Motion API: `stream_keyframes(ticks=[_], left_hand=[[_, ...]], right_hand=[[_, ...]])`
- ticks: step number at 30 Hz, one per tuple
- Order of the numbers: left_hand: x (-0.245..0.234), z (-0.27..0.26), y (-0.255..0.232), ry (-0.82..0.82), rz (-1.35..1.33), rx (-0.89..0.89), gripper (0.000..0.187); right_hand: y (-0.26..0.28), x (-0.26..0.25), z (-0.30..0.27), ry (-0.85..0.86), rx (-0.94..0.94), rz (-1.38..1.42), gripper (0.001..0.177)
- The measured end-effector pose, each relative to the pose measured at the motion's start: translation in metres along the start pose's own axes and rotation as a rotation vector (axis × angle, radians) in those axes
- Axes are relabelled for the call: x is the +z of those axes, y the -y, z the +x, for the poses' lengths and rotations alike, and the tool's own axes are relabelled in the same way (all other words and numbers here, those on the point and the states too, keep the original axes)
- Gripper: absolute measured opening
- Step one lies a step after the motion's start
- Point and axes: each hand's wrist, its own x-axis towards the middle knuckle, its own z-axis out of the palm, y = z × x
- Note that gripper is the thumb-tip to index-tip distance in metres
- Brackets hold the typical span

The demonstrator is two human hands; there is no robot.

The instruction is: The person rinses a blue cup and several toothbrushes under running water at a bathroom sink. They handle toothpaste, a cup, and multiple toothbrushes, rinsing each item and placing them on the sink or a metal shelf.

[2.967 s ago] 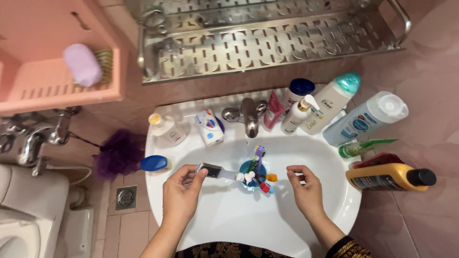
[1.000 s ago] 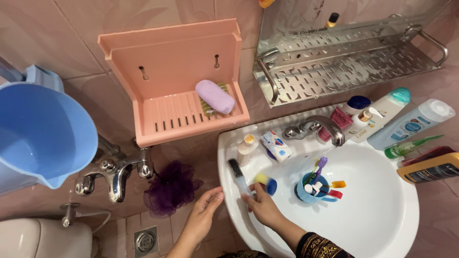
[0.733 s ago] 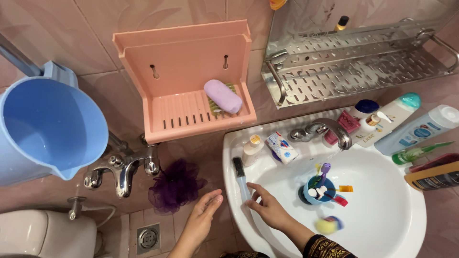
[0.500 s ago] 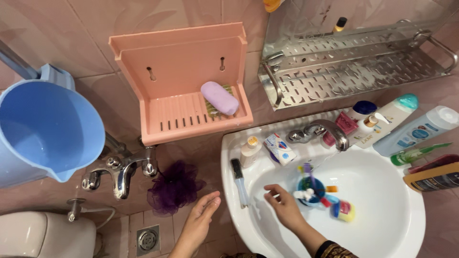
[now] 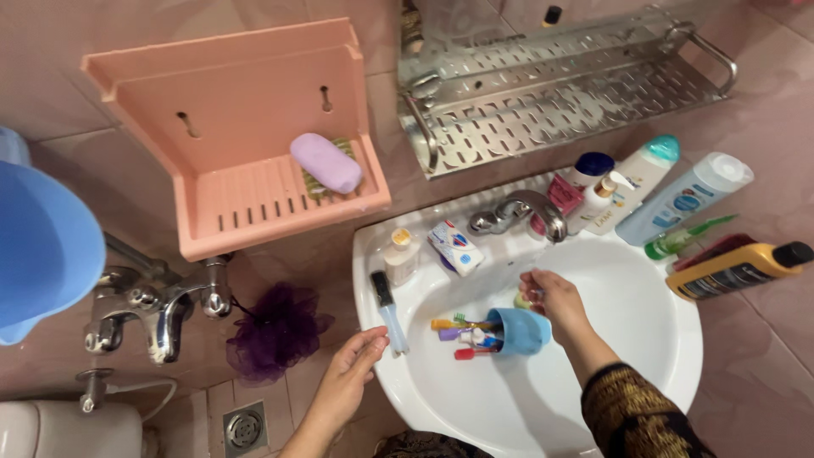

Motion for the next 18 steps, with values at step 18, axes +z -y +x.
stream_keyframes(ticks=[18], left_hand=[[0.030, -0.011, -0.007, -0.065, -0.049, -0.053, 0.054]], right_hand=[[-0.033, -0.023, -0.022, -0.017, -0.222, -0.820, 0.026]])
